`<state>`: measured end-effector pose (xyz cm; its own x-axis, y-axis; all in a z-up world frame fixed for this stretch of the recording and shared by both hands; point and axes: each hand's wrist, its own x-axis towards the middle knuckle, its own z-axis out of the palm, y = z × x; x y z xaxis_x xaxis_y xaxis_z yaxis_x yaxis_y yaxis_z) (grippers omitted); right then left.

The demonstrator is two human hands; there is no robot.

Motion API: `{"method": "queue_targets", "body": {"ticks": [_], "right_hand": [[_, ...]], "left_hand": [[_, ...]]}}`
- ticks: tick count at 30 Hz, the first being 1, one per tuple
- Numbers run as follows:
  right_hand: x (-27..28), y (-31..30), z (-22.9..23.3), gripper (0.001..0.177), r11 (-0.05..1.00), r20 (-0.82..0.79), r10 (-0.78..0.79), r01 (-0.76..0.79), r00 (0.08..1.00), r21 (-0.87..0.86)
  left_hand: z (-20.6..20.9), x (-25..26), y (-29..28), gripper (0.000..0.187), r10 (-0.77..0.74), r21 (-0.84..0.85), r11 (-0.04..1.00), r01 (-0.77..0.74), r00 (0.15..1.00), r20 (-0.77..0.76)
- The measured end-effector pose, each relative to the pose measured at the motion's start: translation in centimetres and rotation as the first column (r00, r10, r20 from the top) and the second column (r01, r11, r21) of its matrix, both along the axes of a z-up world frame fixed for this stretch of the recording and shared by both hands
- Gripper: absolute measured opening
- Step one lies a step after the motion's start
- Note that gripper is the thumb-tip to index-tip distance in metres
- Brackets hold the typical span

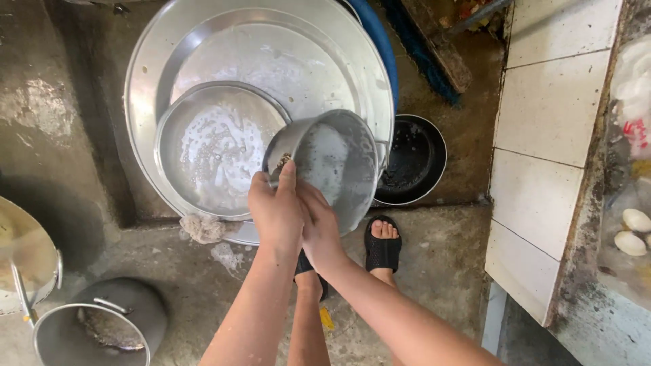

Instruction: Scrubbing pots, pans, and large trays with a scouring pad and soap.

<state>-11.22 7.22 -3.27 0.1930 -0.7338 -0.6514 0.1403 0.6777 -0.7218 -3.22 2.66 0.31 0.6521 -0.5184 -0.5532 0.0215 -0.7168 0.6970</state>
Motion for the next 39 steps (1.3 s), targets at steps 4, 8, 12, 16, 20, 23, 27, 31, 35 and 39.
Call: {"method": "queue_targets", "body": {"ticks": [4, 8, 12, 16, 20, 23, 27, 31, 35, 39], "right_hand": [[-7.1, 0.9, -7.2, 0.042, 0.485, -0.562, 0.347, -0.657, 0.750, -0.577], [-9.8, -2.3, -10.4, 0.044, -0.033, -0.845, 0.478, -0.957, 0.239, -0.290], [-7.9, -1.5, -9.2, 0.040, 0.208, -0.791, 0.364, -0.870, 0.493, -0.447], [-3.1, -1.9, -3.9, 0.031, 0.625, -0.560, 0.388, -0.656, 0.732, -0.424], [-0.2, -3.3, -2.9, 0.042, 0.832, -0.463, 0.462, -0.550, 0.757, -0.069], [0.7, -4.7, -1.9, 0.046, 0.926, -0.358, 0.345, -0.377, 0.868, -0.023], [2.0, -7.2, -1.1, 0.052, 0.954, -0.261, 0.279, -0.235, 0.924, 0.186], [2.4, -7.9, -1.3, 0.062, 0.912, -0.274, 0.397, -0.342, 0.876, 0.228], [0.2, -5.2, -4.4, 0.063, 0.867, -0.196, 0.404, -0.442, 0.894, -0.229], [-5.3, -3.5, -6.8, 0.041, 0.567, -0.474, 0.548, -0.723, 0.689, -0.396]], "left_hand": [[-3.2, 1.8, 0.2, 0.031, 0.080, 0.001, 0.997, -0.081, 0.993, 0.084], [-1.8, 2.2, -1.7, 0.046, -0.183, 0.283, 0.950, 0.130, 0.968, 0.171], [-3.7, 3.4, -0.3, 0.044, -0.175, -0.179, 0.949, 0.260, 0.906, 0.386], [-6.5, -0.2, 9.1, 0.047, 0.170, 0.020, 0.985, -0.169, 0.985, -0.022], [-4.2, -6.7, 10.7, 0.049, 0.398, 0.268, 0.917, -0.295, 0.733, -0.553], [-6.4, -8.2, 13.0, 0.040, 0.413, 0.093, 0.896, -0.435, 0.736, -0.536], [-8.2, -8.4, 14.6, 0.043, 0.445, 0.148, 0.890, -0.432, 0.750, -0.489], [-3.9, -8.1, 9.7, 0.040, 0.336, -0.043, 0.905, -0.423, 0.775, -0.535], [-1.7, -5.7, 4.8, 0.043, 0.486, -0.136, 0.742, -0.656, 0.667, -0.564], [-5.9, -2.4, 7.5, 0.042, 0.456, -0.203, 0.747, -0.634, 0.709, -0.538]]}}
